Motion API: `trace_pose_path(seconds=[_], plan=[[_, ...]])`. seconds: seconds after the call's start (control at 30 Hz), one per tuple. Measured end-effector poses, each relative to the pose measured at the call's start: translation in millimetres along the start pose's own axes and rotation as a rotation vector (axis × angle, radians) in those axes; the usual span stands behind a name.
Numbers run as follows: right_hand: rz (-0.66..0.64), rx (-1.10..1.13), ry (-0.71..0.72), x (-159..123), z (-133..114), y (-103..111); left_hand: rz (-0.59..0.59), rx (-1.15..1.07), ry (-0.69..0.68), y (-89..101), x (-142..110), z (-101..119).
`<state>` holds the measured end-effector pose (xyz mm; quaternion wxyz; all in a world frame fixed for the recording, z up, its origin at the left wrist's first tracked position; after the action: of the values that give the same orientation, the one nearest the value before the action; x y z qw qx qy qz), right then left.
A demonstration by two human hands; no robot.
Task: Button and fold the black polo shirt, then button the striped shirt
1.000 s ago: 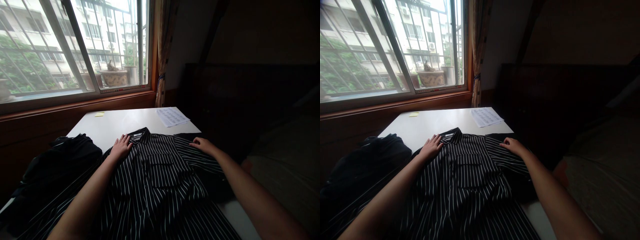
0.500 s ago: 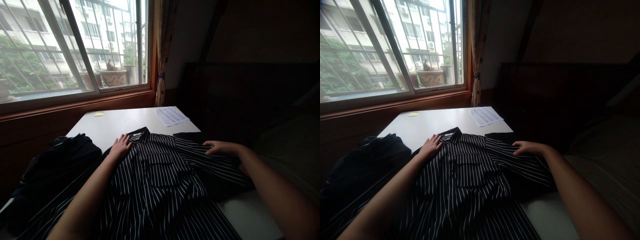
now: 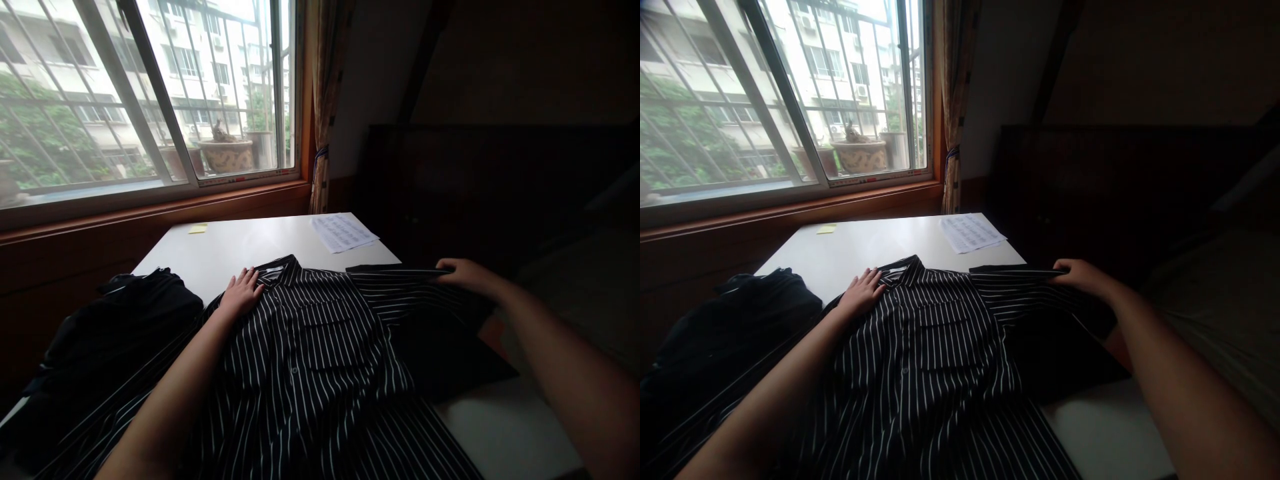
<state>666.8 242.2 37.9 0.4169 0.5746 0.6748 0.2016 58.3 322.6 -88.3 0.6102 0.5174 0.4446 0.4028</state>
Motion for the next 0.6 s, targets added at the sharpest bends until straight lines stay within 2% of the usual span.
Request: trace_pose_path(seconds=[0.07,0.13,0.3,0.4,0.5,0.6], plan=[[0.041,-0.117,0.013,4.2,2.4,6.6,-0.002,0.001,0.003,-0.1,1.5,-0.1],[0.023,-0.228,0.006,7.6,4.8,9.7,-0.004,0.0,0.007,0.0,2.5,0.0],[-0.248,-0.215,-0.175,8.9,17.1,-2.3,0.007,-0.003,0.002,0.1,2.7,-0.3],[-0.335,-0.23,-0.302,7.8,24.8,-17.5,0.02,-0.008,0.0,-0.8,2.6,-0.7],[-0.315,-0.312,-0.365,12.1,24.6,-30.6,0.047,-0.013,-0.007,-0.9,2.6,0.1],[-0.234,-0.428,-0.397,18.1,10.3,-39.9,0.097,-0.018,-0.016,1.7,0.6,2.4]])
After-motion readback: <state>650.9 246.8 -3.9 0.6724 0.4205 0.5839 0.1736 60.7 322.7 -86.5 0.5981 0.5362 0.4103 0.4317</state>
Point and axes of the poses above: each hand's wrist, its own x-axis towards the middle knuckle, its own y-axis out of the back of the hand, z = x × y, the point moved 1 cm from there along x, towards the middle knuckle, and after that the axes turned 12 degrees about -z, right-handed, at the moved point
